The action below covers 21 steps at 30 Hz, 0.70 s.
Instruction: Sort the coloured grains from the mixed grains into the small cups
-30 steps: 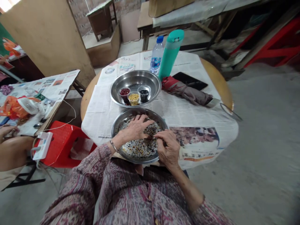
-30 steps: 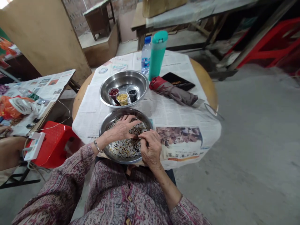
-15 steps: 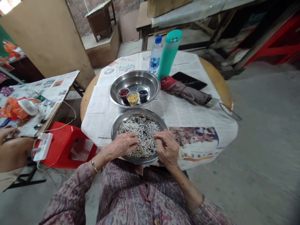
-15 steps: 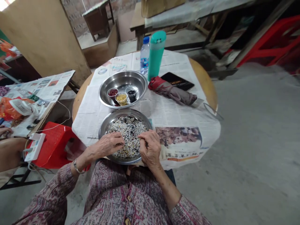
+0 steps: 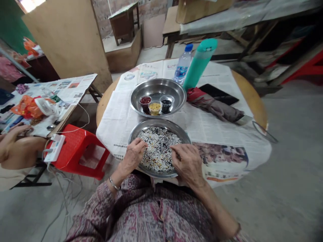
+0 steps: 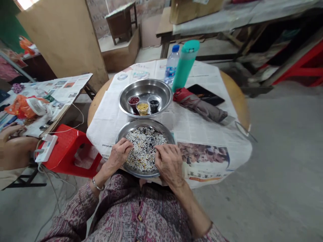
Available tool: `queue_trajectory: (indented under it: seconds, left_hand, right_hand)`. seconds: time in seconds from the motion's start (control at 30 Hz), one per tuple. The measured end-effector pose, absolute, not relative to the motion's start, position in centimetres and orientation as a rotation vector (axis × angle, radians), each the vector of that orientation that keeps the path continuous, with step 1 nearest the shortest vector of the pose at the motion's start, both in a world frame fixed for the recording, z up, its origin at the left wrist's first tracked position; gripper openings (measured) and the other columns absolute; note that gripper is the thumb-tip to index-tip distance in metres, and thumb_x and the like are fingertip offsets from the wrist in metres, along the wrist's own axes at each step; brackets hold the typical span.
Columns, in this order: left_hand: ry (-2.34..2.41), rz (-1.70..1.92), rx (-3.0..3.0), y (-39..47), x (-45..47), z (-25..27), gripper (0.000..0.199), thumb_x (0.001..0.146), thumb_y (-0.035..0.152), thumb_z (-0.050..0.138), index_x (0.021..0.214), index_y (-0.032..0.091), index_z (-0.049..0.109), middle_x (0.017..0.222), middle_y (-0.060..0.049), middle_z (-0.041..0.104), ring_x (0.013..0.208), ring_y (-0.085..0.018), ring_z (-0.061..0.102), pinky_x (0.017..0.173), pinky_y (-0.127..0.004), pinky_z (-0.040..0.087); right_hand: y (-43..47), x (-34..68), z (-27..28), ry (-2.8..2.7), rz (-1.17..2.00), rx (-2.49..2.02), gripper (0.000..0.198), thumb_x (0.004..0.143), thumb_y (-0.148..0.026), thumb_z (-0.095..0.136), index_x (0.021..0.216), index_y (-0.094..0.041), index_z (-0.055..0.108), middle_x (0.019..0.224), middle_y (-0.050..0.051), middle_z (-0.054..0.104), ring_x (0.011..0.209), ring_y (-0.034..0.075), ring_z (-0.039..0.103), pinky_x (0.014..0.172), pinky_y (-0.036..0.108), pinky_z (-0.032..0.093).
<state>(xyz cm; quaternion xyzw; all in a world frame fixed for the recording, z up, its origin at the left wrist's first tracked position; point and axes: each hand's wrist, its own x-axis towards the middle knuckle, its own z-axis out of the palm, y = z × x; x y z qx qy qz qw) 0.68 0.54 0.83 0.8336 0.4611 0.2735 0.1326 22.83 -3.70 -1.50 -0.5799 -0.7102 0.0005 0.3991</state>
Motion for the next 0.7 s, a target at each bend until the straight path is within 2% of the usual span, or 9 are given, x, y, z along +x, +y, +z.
queue_trajectory:
  seconds: [0.07, 0.17, 0.3, 0.37, 0.43, 0.53, 0.6, 0.7]
  left_hand:
    - [1.354, 0.795, 2.408, 0.4, 0.7, 0.8, 0.019, 0.096, 0.01, 0.049, 0.09, 0.019, 0.065, 0.09, -0.002, 0.062, 0.082, -0.013, 0.061, 0.08, -0.025, 0.052]
    - [1.37, 0.807, 2.392, 0.3, 0.6, 0.8, 0.019, 0.096, 0.01, 0.049, 0.092, 0.019, 0.066, 0.091, -0.002, 0.063, 0.083, -0.014, 0.062, 0.08, -0.026, 0.052]
    - [1.345, 0.801, 2.378, 0.3, 0.6, 0.6, 0.026, 0.094, 0.004, 0.045, 0.099, 0.019, 0.065, 0.097, -0.004, 0.065, 0.088, -0.015, 0.064, 0.081, -0.027, 0.053]
    - [1.324, 0.804, 2.382, 0.3, 0.5, 0.5, 0.028, 0.092, 0.002, 0.045, 0.101, 0.019, 0.065, 0.098, -0.005, 0.064, 0.09, -0.015, 0.064, 0.082, -0.027, 0.054]
    - [1.31, 0.817, 2.384, 0.3, 0.6, 0.5, 0.027, 0.092, 0.002, 0.045, 0.1, 0.018, 0.065, 0.098, -0.005, 0.064, 0.091, -0.016, 0.064, 0.083, -0.028, 0.054]
    - [1.292, 0.8, 2.392, 0.3, 0.6, 0.6, 0.027, 0.092, 0.001, 0.045, 0.098, 0.018, 0.065, 0.096, -0.005, 0.064, 0.091, -0.016, 0.063, 0.084, -0.029, 0.054]
    - [1.287, 0.784, 2.396, 0.3, 0.6, 0.6, 0.028, 0.091, 0.001, 0.045, 0.098, 0.018, 0.065, 0.095, -0.005, 0.064, 0.09, -0.016, 0.062, 0.083, -0.029, 0.054]
    - [1.302, 0.795, 2.391, 0.2, 0.5, 0.5, 0.029, 0.091, 0.0, 0.044, 0.099, 0.018, 0.065, 0.095, -0.004, 0.063, 0.091, -0.016, 0.062, 0.083, -0.029, 0.054]
  right_hand:
    - [-3.2, 22.7, -0.8, -1.957, -0.034, -1.535, 0.018, 0.088, -0.017, 0.053, 0.099, -0.02, 0.066, 0.092, 0.007, 0.072, 0.09, 0.023, 0.061, 0.083, 0.036, 0.044]
    - [-1.9, 22.1, -0.3, -2.08, -0.087, -1.663, 0.013, 0.09, -0.026, 0.057, 0.098, -0.019, 0.066, 0.091, 0.009, 0.07, 0.084, 0.024, 0.062, 0.072, 0.034, 0.044]
    - [-0.4, 20.3, -0.6, -2.127, -0.048, -1.794, 0.025, 0.089, -0.042, 0.063, 0.098, -0.019, 0.064, 0.091, 0.011, 0.065, 0.074, 0.022, 0.061, 0.06, 0.031, 0.04]
    - [0.1, 19.2, -1.0, -2.14, 0.01, -1.763, 0.023, 0.088, -0.038, 0.064, 0.102, -0.019, 0.064, 0.094, 0.01, 0.064, 0.072, 0.021, 0.061, 0.059, 0.03, 0.039]
    - [0.6, 18.2, -1.3, -2.146, 0.086, -1.676, 0.016, 0.088, -0.027, 0.061, 0.102, -0.02, 0.063, 0.094, 0.008, 0.063, 0.071, 0.019, 0.06, 0.062, 0.029, 0.04]
    - [1.3, 17.3, -1.6, -2.14, 0.242, -1.513, 0.014, 0.083, -0.014, 0.054, 0.092, -0.019, 0.063, 0.087, 0.006, 0.064, 0.077, 0.019, 0.059, 0.07, 0.029, 0.043]
    - [1.8, 17.2, -1.5, -2.117, 0.383, -1.456, 0.013, 0.079, -0.012, 0.053, 0.083, -0.018, 0.064, 0.081, 0.005, 0.065, 0.077, 0.019, 0.059, 0.072, 0.029, 0.043]
    - [2.1, 17.6, -0.8, -2.033, 0.727, -1.44, 0.013, 0.073, -0.014, 0.054, 0.072, -0.018, 0.066, 0.066, 0.001, 0.064, 0.064, 0.016, 0.056, 0.062, 0.027, 0.04]
